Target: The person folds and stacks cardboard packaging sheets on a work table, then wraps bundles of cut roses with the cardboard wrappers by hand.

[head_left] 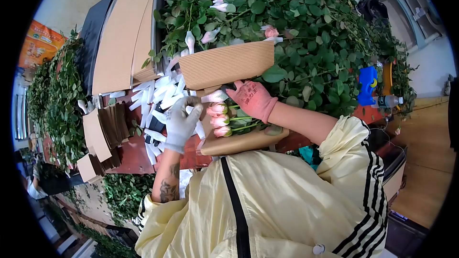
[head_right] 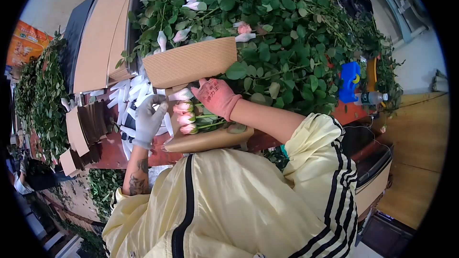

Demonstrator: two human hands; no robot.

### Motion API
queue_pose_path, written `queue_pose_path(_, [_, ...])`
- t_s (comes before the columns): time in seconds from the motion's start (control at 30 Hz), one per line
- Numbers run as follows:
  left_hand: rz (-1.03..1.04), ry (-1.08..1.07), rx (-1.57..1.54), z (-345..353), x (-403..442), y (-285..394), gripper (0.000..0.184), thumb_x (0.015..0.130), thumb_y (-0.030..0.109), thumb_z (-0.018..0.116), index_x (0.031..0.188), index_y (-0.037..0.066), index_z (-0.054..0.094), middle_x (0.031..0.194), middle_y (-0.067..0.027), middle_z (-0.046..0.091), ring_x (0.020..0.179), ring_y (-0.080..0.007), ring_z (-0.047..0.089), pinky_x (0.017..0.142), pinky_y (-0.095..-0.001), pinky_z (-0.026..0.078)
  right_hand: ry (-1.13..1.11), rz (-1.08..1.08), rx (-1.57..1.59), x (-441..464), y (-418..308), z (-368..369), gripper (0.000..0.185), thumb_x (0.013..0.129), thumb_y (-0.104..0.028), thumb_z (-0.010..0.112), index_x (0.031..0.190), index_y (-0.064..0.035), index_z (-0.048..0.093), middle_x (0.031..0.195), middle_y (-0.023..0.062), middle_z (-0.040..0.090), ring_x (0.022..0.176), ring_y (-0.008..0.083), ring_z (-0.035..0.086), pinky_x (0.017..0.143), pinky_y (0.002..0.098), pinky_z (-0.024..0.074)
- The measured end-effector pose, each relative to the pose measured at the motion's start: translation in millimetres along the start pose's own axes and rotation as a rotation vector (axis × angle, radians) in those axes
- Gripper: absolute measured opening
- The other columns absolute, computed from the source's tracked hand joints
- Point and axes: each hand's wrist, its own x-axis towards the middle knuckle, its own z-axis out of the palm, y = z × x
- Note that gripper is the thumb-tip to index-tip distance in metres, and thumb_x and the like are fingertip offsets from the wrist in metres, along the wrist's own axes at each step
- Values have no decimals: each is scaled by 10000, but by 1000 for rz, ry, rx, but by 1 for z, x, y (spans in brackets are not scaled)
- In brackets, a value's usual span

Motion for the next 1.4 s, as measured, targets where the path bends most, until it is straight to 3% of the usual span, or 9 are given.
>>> queue_pose_path(0.23, [18,-24,236,14,16,-2,226,821,176,623,989,27,654,812,-139,638,719,-262,599,676,-332,466,-10,23,22,-1,-1,4,234,896,-183,456,1047,-75,598,995,160,586,795,250,637,617,341,512])
queue_pose_path(0.57, [109,181,253,-38,8,-29,153,823,100,612,930,-7,628,814,-113,639,711,-191,585,688,-283,465,10,63,58,-1,-1,2,234,875,-169,468,1054,-98,601,946,149,601,848,259,626,665,346,511])
queue_pose_path(0.7, [-70,54,783,-66,-11,12,284,795,121,610,1060,18,624,940,-121,672,885,-233,649,795,-329,486,7,54,90,-1,0,-3,209,889,-188,464,1003,-106,618,919,115,607,834,246,622,649,341,509])
queue_pose_path(0.77, [79,-121,653,-60,-17,51,264,791,132,601,1027,23,647,1036,-144,653,934,-279,638,819,-355,488,-176,26,71,1,0,-9,303,892,-171,406,1152,-144,559,1066,154,560,864,246,615,704,328,489])
queue_pose_path(0.8, [207,-181,577,-47,-18,63,277,792,133,597,1050,38,636,1055,-142,643,950,-296,622,821,-365,484,9,38,2,1,-2,15,301,879,-177,414,1136,-128,562,1010,151,575,843,248,616,693,330,486])
queue_pose_path(0.9, [456,-323,568,-6,-12,78,322,804,165,578,1104,50,600,1202,-143,571,991,-309,595,813,-381,485,-127,33,89,2,-4,-8,298,848,-169,436,1109,-111,567,944,151,587,815,251,620,682,330,486])
queue_pose_path(1.03, [401,-423,696,14,5,57,428,804,225,582,1189,42,548,1313,-152,484,1047,-309,573,837,-384,484,-119,-44,-27,-6,-5,-20,287,818,-148,450,1069,-99,580,910,172,588,775,259,626,686,352,489])
queue_pose_path(1.23, [303,-453,651,9,8,70,408,832,241,568,1165,5,568,1285,-165,508,1151,-316,514,922,-382,440,318,86,463,24,100,-121,275,754,-219,581,1007,-116,608,932,96,606,829,293,615,732,409,486])
queue_pose_path(1.4, [299,-460,618,10,6,67,396,820,226,572,1146,2,578,1268,-179,518,1148,-318,517,931,-387,436,90,89,-126,134,181,-38,204,759,-173,533,936,-109,613,928,84,614,809,261,626,748,382,487])
